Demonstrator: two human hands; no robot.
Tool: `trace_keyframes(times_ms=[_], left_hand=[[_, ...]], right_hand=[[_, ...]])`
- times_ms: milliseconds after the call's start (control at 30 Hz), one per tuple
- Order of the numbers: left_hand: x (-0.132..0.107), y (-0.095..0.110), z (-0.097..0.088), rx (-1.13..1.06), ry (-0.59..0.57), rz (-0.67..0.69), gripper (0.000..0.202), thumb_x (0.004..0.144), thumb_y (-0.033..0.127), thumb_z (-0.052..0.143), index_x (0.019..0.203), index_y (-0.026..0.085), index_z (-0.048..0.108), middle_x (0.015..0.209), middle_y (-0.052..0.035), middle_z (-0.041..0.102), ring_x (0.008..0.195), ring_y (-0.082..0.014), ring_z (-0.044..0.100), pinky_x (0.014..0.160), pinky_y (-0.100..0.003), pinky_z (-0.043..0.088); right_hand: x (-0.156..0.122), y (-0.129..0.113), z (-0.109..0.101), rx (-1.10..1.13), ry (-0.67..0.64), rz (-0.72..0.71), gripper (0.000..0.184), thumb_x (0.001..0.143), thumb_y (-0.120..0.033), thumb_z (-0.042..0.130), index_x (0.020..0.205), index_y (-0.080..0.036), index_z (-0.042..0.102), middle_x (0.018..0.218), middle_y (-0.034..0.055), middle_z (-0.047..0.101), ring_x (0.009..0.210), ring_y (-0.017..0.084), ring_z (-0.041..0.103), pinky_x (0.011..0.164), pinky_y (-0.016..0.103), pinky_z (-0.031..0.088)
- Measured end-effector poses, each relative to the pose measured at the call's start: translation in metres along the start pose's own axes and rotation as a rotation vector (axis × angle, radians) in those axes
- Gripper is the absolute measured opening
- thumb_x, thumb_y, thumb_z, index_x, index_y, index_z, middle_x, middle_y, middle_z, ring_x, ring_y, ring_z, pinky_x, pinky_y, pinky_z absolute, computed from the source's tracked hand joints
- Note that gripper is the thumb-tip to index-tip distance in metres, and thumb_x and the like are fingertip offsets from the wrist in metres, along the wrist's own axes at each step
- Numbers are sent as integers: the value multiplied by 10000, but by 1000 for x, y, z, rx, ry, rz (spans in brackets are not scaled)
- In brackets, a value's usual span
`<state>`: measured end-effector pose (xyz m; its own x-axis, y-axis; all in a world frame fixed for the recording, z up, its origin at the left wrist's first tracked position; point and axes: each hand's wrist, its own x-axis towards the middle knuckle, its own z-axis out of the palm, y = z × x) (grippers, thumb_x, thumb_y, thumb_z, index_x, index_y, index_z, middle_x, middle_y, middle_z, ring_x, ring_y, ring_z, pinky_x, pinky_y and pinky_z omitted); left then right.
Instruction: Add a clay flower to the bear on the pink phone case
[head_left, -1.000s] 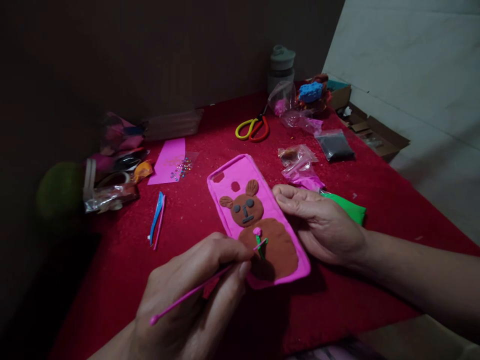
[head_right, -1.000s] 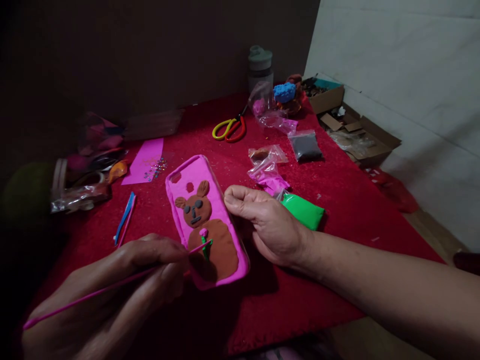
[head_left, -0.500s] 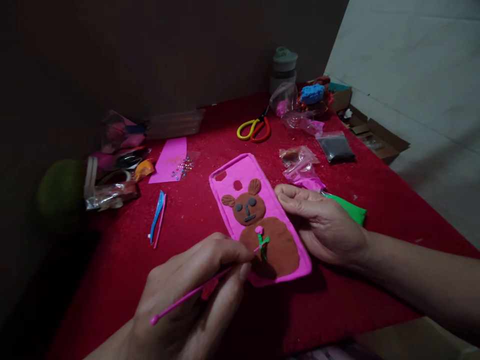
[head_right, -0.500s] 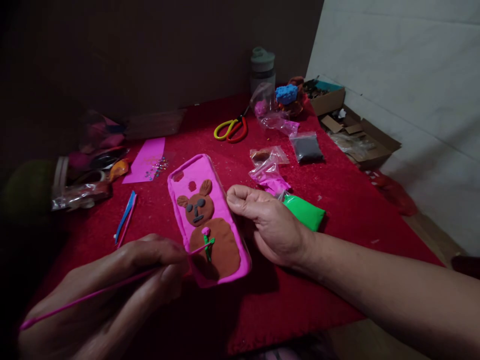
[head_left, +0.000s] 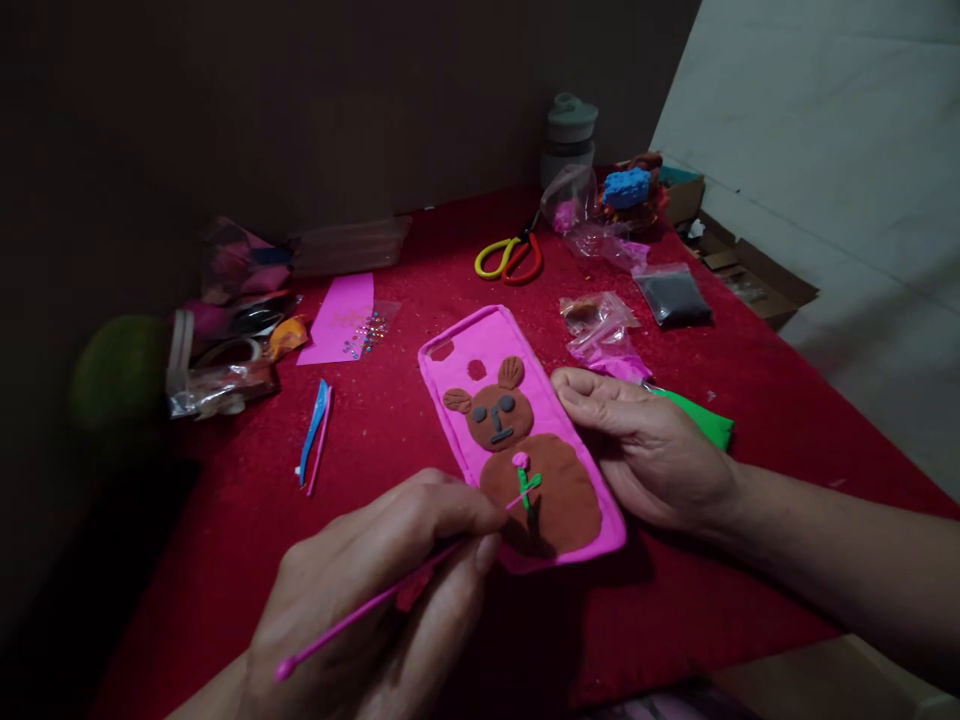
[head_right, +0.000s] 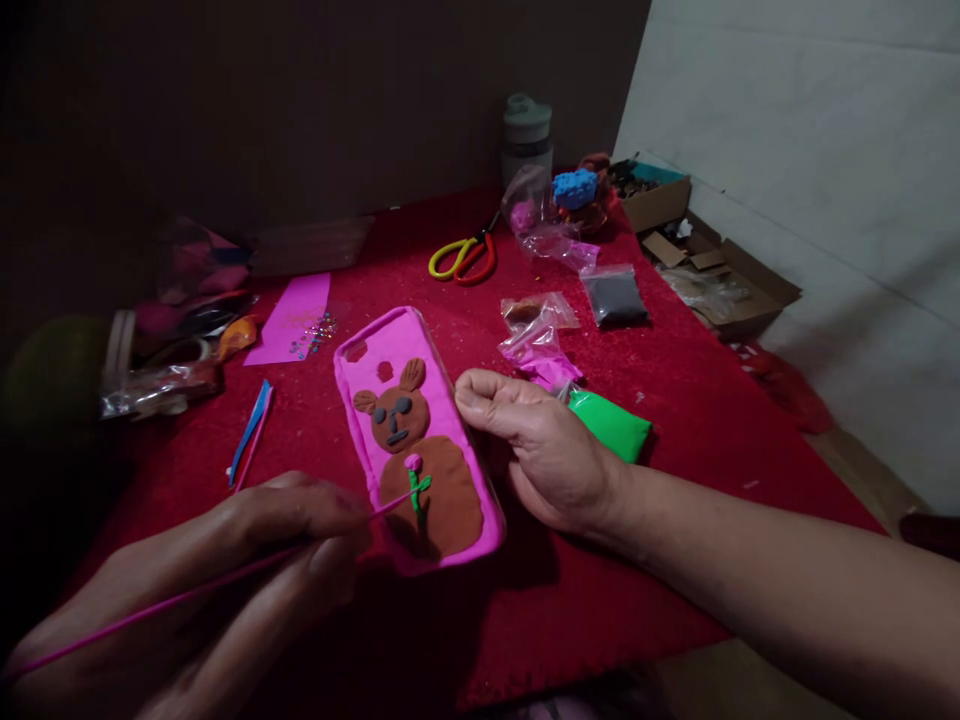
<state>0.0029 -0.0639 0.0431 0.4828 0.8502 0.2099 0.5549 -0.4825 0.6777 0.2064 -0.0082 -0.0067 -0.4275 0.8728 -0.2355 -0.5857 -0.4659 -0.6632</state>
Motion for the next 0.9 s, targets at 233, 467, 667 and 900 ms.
trace_keyframes(times_ms=[233, 467, 667, 900], left_hand=[[2, 0, 4, -2, 4, -8, 173, 879, 95, 541, 976, 237, 560, 759, 39, 658, 606, -65, 665, 576, -105, 500], [0, -1, 2, -41, 19, 10, 200, 878, 75, 532, 992, 236, 564, 786, 32, 668, 628, -63, 667, 557, -92, 493], [-2, -2, 3, -161, 76, -24, 276, 871, 47, 527, 1032, 263, 587, 818, 51, 668, 624, -44, 655, 549, -82, 486], [0, -2, 1, -183, 139, 21, 280, 856, 25, 513, 1026, 236, 584, 838, 36, 655, 668, -51, 651, 602, -98, 504]], right_hand=[[-1, 1, 0, 0, 15, -2, 198, 734, -218, 756, 698, -151, 573, 681, -12, 574, 617, 103, 519, 630, 216, 437], [0, 1, -1, -19, 30, 2, 205, 721, -225, 755, 704, -168, 559, 684, -25, 545, 596, 105, 485, 633, 237, 421], [0, 1, -1, -35, 17, -3, 229, 732, -247, 754, 683, -162, 547, 646, -30, 504, 583, 97, 459, 601, 222, 400], [0, 0, 0, -25, 13, 7, 238, 733, -243, 773, 693, -159, 553, 711, -16, 566, 652, 107, 530, 662, 229, 452]])
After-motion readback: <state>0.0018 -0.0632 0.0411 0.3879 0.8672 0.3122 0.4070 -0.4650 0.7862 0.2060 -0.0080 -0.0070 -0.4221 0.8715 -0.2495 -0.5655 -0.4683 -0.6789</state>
